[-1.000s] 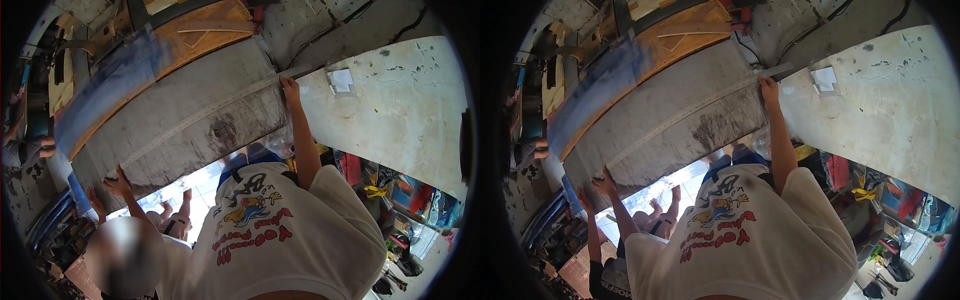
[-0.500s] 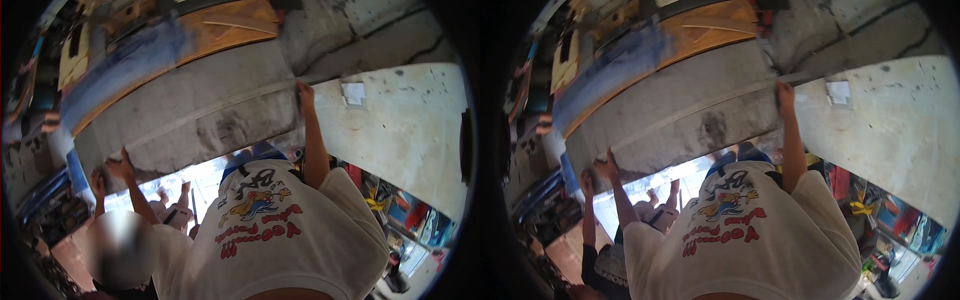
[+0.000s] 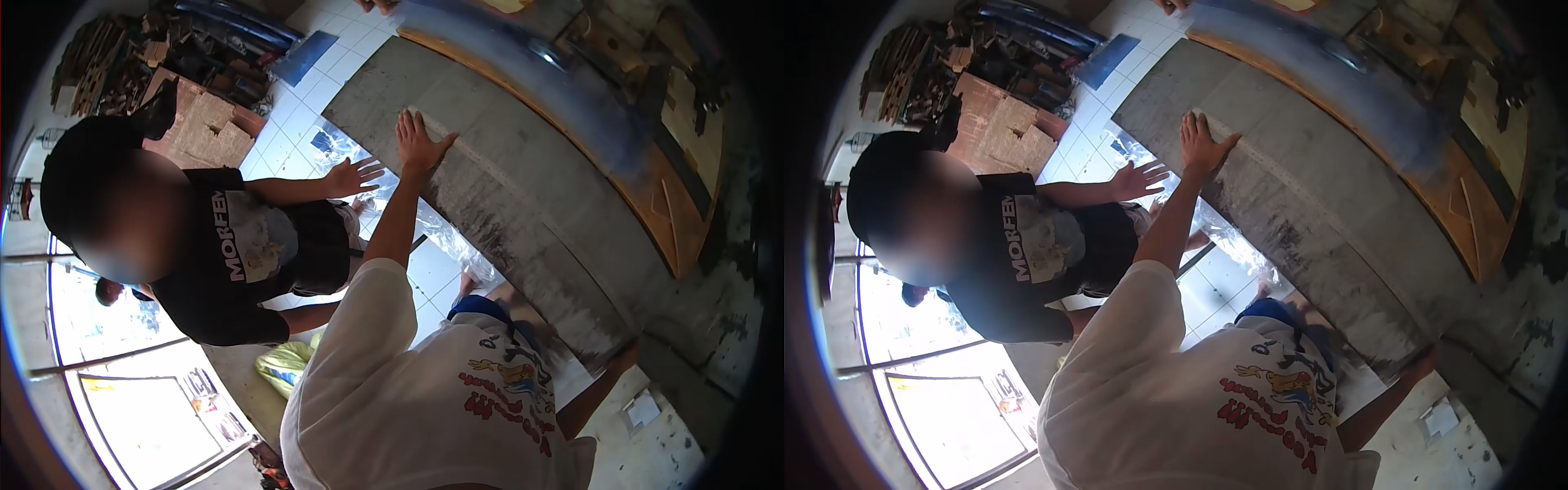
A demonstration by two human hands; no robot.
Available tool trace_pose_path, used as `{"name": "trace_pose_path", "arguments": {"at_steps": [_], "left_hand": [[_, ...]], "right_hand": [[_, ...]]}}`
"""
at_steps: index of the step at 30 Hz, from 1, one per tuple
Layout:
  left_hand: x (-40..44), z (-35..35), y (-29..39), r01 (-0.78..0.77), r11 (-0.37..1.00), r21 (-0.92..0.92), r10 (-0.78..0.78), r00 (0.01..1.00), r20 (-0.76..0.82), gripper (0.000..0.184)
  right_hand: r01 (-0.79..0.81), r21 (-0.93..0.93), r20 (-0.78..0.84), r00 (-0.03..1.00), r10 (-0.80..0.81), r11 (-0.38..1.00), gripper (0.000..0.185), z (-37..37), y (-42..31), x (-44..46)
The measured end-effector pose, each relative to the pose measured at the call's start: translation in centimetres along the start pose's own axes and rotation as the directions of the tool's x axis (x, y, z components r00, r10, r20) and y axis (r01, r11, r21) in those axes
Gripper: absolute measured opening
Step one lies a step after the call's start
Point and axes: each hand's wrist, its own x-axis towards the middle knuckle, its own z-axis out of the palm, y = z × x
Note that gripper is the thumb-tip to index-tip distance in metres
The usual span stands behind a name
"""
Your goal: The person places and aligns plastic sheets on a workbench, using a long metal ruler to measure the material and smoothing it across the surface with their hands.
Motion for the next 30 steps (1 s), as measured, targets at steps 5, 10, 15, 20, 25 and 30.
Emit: {"name": "trace_pose_path", "arguments": {"at_steps": [5, 10, 15, 20, 25, 30], "left_hand": [[0.2, 0.1, -0.3, -0.011, 1.0, -0.01, 0.011, 1.0, -0.01, 0.105], [0.4, 0.3, -0.4, -0.021, 1.0, -0.015, 0.021, 0.999, -0.046, 0.101], [1.1, 1.4, -0.8, -0.08, 0.996, 0.027, 0.082, 0.994, -0.075, 0.095], [2.7, 0.9, -0.8, -0.09, 0.987, 0.132, 0.089, 0.996, 0.009, 0.101], [4.1, -1.4, 0.1, -0.221, 0.878, 0.425, 0.094, 0.949, 0.3, 0.114], [5.4, -0.6, -0.5, -0.374, 0.855, 0.359, 0.141, 0.834, 0.534, 0.101]], "right_hand": [[-0.07, 0.038, 0.031, 0.997, 0.069, 0.997, 0.046, -0.6, 1.8, 0.9], [-0.157, 0.087, 0.061, 0.986, 0.152, 0.984, 0.048, -1.1, 1.7, 1.2], [-0.185, -0.028, -0.018, 0.983, 0.184, 0.982, 0.053, -1.0, 1.6, 1.3], [-0.062, -0.172, 0.097, 0.992, 0.079, 0.983, 0.053, -2.6, 3.5, 2.4], [-0.24, -0.002, -0.095, 0.966, 0.239, 0.971, 0.051, 0.7, -0.4, 0.7], [0.024, -0.447, -0.061, 0.997, -0.057, 0.894, 0.046, -3.4, 8.3, 2.1]]}}
